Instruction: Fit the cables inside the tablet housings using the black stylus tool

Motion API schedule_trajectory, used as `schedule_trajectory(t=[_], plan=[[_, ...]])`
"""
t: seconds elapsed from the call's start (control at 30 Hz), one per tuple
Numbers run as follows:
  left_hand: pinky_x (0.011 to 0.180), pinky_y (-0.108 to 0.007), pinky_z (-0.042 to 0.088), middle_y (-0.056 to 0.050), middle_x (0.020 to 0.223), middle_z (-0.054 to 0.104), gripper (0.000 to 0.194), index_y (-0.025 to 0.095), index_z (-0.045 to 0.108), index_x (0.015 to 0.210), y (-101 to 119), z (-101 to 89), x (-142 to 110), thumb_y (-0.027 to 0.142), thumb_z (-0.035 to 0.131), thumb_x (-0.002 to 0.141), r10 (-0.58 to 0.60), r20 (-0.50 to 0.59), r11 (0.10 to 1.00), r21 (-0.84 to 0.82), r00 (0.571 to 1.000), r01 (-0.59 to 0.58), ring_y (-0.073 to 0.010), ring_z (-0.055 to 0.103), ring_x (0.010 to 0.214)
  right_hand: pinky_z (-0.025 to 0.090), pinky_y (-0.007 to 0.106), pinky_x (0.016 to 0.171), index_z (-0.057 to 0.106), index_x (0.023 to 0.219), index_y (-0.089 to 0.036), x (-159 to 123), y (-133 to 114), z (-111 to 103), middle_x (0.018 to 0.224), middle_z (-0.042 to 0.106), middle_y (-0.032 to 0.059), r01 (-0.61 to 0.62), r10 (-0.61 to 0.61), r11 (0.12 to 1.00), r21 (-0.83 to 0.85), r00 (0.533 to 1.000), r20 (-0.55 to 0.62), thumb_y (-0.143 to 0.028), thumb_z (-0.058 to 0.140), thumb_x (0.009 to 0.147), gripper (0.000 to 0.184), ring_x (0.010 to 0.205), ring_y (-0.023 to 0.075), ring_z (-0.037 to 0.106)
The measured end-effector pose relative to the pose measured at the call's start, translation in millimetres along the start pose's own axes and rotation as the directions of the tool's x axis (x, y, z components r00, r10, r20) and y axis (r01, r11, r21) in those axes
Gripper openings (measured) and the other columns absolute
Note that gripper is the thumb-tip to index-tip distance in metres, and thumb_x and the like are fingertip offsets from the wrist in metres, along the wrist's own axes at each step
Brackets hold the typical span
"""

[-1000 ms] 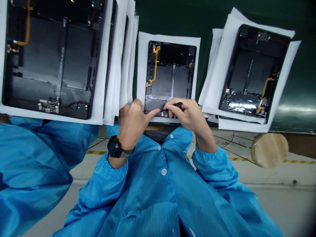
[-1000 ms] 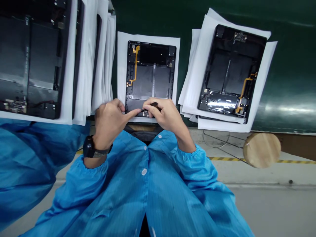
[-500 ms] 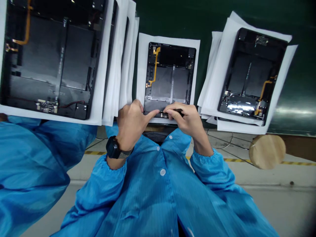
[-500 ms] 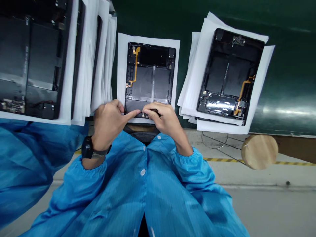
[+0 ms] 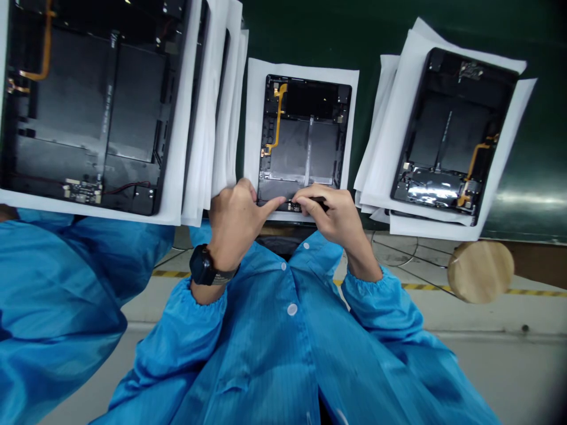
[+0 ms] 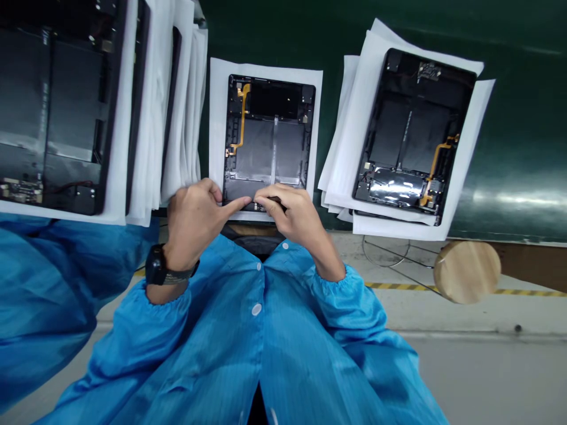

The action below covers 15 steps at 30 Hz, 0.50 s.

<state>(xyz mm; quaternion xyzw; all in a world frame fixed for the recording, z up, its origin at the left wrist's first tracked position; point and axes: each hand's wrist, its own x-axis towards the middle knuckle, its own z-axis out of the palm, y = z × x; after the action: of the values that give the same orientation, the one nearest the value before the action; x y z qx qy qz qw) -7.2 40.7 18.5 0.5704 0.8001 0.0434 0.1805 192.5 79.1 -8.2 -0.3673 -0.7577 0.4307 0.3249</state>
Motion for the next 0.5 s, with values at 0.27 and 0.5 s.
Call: schedule_trajectory(t=[0.27,0.5], plan=[[0.065,-0.033,0.039,-0.005,0.076,0.069,0.041,0.023,0.060,0.084,-7.2,4.1,-0.3,0.062,0.071,0.089,0.034,-0.008,0.997,-0.074,0.999,-0.034,-0.0230,0.064,0.071,0.054,0.032,0.079,0.074,0.099,-0.021,-6.7,-4.6,4.7,0.093,0.078,0.0054,-0.010,0.010,0.995,-0.094,1.000,-0.006,-0.030,0.055,0.106,0.022,0.084,0.0182,0.070],[0.066,-0.032,0.040,-0.002,0.073,0.067,0.041,0.023,0.056,0.081,-8.8,4.7,-2.3,0.060,0.075,0.086,0.019,-0.012,0.988,-0.155,1.000,-0.021,-0.0206,0.062,0.067,0.051,0.032,0.074,0.071,0.096,-0.021,-12.8,-8.0,10.6,0.085,0.073,0.0038,-0.058,0.051,0.996,-0.061,0.993,-0.106,-0.028,0.056,0.106,0.020,0.077,0.0167,0.066]])
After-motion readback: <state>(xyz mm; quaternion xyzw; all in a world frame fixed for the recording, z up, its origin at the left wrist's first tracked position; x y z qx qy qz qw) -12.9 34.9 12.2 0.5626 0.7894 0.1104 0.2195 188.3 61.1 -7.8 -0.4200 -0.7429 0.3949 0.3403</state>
